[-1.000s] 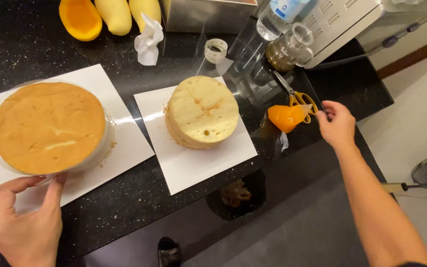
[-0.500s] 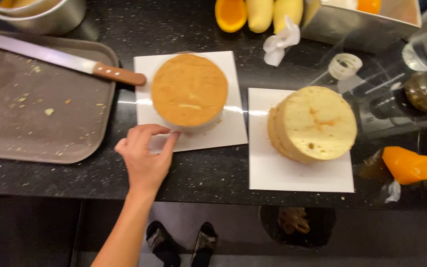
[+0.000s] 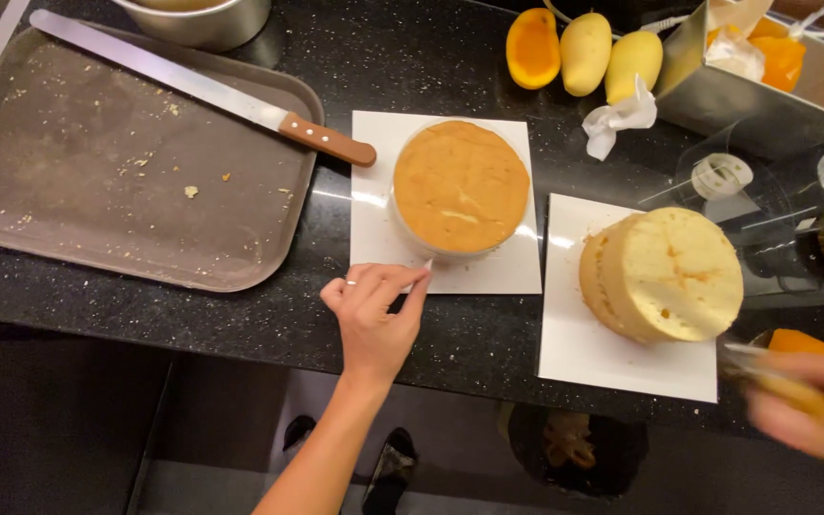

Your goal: The person wraps round cake layers resting on white cake boards with clear plastic film, pulling the film around the sides of each cake and pressing it closed. They reposition the boards on the counter, handle a tape roll and scissors, and tuck the film edges around the cakes.

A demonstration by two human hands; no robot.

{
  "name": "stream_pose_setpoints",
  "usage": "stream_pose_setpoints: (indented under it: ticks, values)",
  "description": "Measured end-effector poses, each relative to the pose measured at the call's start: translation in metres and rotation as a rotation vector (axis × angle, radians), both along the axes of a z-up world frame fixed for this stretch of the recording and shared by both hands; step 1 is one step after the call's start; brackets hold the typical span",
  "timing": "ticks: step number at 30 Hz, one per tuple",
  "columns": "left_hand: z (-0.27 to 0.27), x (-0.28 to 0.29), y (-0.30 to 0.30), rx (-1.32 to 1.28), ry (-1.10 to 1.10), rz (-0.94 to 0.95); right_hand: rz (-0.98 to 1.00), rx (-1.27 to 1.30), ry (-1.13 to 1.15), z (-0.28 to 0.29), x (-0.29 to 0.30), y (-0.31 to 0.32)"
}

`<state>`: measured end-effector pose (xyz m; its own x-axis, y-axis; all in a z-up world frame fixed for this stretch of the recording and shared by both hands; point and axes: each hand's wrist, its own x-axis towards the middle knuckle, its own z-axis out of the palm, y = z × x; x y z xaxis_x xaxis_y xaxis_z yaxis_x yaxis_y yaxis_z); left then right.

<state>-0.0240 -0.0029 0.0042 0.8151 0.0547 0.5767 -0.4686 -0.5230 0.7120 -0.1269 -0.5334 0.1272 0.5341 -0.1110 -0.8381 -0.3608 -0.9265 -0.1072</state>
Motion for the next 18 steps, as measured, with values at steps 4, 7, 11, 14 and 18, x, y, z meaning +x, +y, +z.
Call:
stream_pose_setpoints:
  ticks: [4, 7, 11, 14, 18]
  values:
    - [-0.003, -0.003, 0.0, -0.045, 0.006, -0.012, 0.037, -0.007, 0.246, 0.048, 0.087, 0.218]
    - [-0.003, -0.003, 0.001, -0.078, 0.001, -0.021, 0.053, -0.078, 0.324, 0.05, 0.133, 0.291]
    - [-0.002, -0.002, 0.003, -0.098, 0.01, -0.035, 0.07, -0.11, 0.384, 0.049, 0.173, 0.333]
    - [-0.006, -0.001, 0.004, -0.116, -0.003, -0.049, 0.005, -0.11, 0.428, 0.051, 0.189, 0.351]
    - [-0.006, 0.0, 0.005, -0.145, -0.002, -0.057, 0.035, -0.22, 0.444, 0.049, 0.204, 0.367]
